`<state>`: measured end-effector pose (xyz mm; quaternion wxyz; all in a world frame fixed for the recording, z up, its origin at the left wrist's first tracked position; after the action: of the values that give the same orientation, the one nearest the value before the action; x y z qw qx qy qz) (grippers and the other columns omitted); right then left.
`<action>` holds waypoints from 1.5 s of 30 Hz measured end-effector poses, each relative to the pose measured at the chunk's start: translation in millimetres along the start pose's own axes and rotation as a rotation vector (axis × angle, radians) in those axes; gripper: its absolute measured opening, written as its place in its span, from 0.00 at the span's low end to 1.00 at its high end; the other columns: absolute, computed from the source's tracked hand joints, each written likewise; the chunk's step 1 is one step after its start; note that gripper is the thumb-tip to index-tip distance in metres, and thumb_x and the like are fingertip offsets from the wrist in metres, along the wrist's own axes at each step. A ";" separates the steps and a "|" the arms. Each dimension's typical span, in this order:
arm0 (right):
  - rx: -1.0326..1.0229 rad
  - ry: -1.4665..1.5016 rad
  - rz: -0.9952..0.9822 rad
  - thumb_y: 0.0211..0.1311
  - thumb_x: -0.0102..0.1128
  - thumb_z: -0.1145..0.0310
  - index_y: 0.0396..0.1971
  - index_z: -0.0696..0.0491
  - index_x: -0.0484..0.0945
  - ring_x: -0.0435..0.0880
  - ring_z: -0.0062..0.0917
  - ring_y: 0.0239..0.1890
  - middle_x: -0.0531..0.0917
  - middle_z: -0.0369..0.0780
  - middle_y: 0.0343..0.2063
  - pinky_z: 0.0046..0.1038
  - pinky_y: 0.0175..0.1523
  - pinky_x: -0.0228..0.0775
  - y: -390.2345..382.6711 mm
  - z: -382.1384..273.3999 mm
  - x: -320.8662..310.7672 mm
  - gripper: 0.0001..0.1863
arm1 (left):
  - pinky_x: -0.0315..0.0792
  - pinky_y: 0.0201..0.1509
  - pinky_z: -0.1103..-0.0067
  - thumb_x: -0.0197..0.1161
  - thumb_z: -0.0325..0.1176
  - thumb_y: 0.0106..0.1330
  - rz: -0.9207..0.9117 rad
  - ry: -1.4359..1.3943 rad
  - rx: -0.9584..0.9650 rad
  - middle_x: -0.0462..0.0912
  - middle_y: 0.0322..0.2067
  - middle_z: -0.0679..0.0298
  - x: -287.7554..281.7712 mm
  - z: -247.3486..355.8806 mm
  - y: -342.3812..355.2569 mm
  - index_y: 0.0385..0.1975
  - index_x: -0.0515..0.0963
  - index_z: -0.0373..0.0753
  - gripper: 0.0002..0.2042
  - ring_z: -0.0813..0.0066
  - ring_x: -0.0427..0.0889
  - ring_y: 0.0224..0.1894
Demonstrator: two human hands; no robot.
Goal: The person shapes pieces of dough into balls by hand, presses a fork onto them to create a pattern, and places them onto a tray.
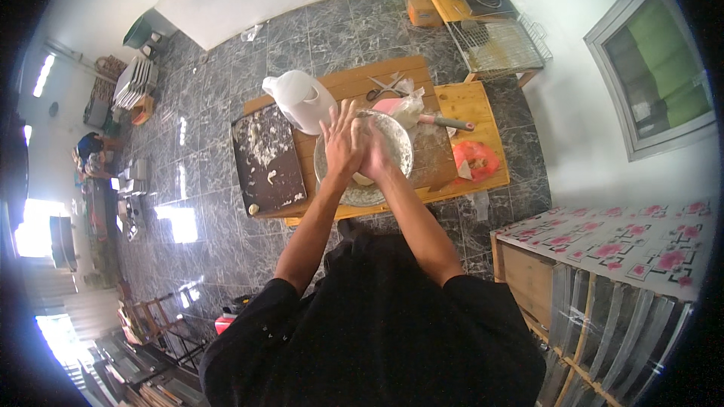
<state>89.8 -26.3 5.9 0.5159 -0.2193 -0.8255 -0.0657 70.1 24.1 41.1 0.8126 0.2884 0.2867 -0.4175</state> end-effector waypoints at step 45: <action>-0.190 -0.578 0.151 0.64 0.21 0.29 0.72 0.52 0.40 0.42 0.31 0.75 0.44 0.42 0.73 0.34 0.76 0.32 28.7 -17.3 -23.2 0.48 | 0.34 0.75 0.60 0.30 0.50 0.75 -0.003 -0.643 -0.146 0.46 0.72 0.50 7.2 26.5 10.4 0.71 0.49 0.37 0.30 0.48 0.43 0.73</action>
<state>125.0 -13.2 -9.9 0.2402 -0.3369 -0.9095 -0.0390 88.3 6.7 56.1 0.8793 0.0824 0.0450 -0.4668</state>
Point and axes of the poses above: each hand's wrist, its own y-axis towards the middle knuckle, its own x-axis out of the palm, z = x × y, the point moved 7 cm from there along y, towards the middle knuckle
